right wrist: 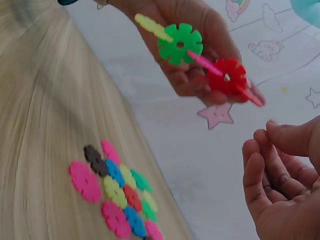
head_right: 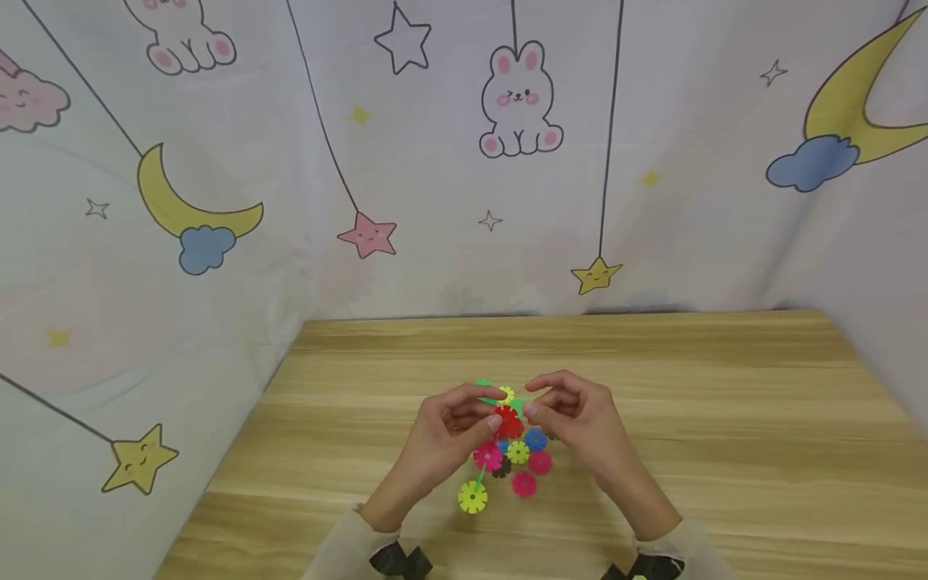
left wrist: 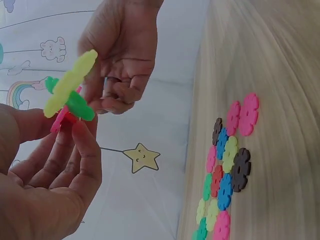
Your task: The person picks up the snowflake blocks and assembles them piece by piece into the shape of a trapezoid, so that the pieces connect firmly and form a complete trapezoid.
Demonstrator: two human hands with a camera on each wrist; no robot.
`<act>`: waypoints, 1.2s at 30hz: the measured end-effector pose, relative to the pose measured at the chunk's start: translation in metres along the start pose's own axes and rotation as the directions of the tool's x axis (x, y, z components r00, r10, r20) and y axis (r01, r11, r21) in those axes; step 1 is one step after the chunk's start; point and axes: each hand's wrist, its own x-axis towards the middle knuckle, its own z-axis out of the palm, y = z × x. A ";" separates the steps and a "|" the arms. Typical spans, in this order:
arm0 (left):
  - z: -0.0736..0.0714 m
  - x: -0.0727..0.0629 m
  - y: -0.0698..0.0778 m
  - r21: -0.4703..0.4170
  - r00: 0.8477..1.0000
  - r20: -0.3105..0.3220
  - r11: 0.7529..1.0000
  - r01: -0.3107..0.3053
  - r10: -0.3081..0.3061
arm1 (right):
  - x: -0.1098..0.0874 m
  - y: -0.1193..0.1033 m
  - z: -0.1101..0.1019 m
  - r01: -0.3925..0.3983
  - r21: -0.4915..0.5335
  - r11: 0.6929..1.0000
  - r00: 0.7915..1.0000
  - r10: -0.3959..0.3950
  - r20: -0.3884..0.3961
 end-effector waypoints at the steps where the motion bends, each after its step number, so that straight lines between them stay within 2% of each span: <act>1: -0.001 0.000 0.000 0.008 1.000 0.000 1.000 0.002 -0.002 | 0.003 0.005 -0.003 -0.007 -0.014 1.000 1.000 0.006 -0.017; 5: -0.004 0.000 0.002 0.040 1.000 -0.010 0.999 0.010 -0.010 | 0.013 0.029 -0.015 -0.068 -0.108 0.992 0.997 0.064 -0.042; 9: -0.005 -0.002 0.002 0.033 0.999 -0.009 0.999 0.035 -0.035 | 0.019 0.055 -0.024 -0.114 -0.198 0.974 0.993 0.118 0.010; 13: -0.005 -0.002 0.000 0.016 0.999 0.000 0.999 0.047 -0.047 | 0.019 0.070 -0.027 -0.076 -0.299 0.951 0.994 0.096 0.052; 19: -0.004 -0.001 0.000 -0.008 1.000 -0.003 1.000 0.029 -0.029 | 0.018 0.076 -0.023 0.004 -0.499 0.867 0.998 0.027 0.053; 22: -0.004 0.000 -0.001 -0.020 0.999 0.001 0.999 0.039 -0.039 | 0.019 0.076 -0.021 0.022 -0.537 0.843 0.998 0.008 0.055; 27: -0.003 0.001 -0.001 -0.059 0.998 0.008 0.997 0.058 -0.057 | 0.019 0.074 -0.020 0.031 -0.532 0.846 0.998 0.003 0.062; 29: -0.003 0.002 -0.001 -0.082 0.998 0.015 0.994 0.065 -0.064 | 0.019 0.074 -0.020 0.023 -0.514 0.858 0.998 0.011 0.062; 36: -0.005 0.002 -0.002 -0.150 0.992 0.050 0.981 0.123 -0.116 | 0.017 0.073 -0.025 0.000 -0.358 0.934 0.998 0.023 0.062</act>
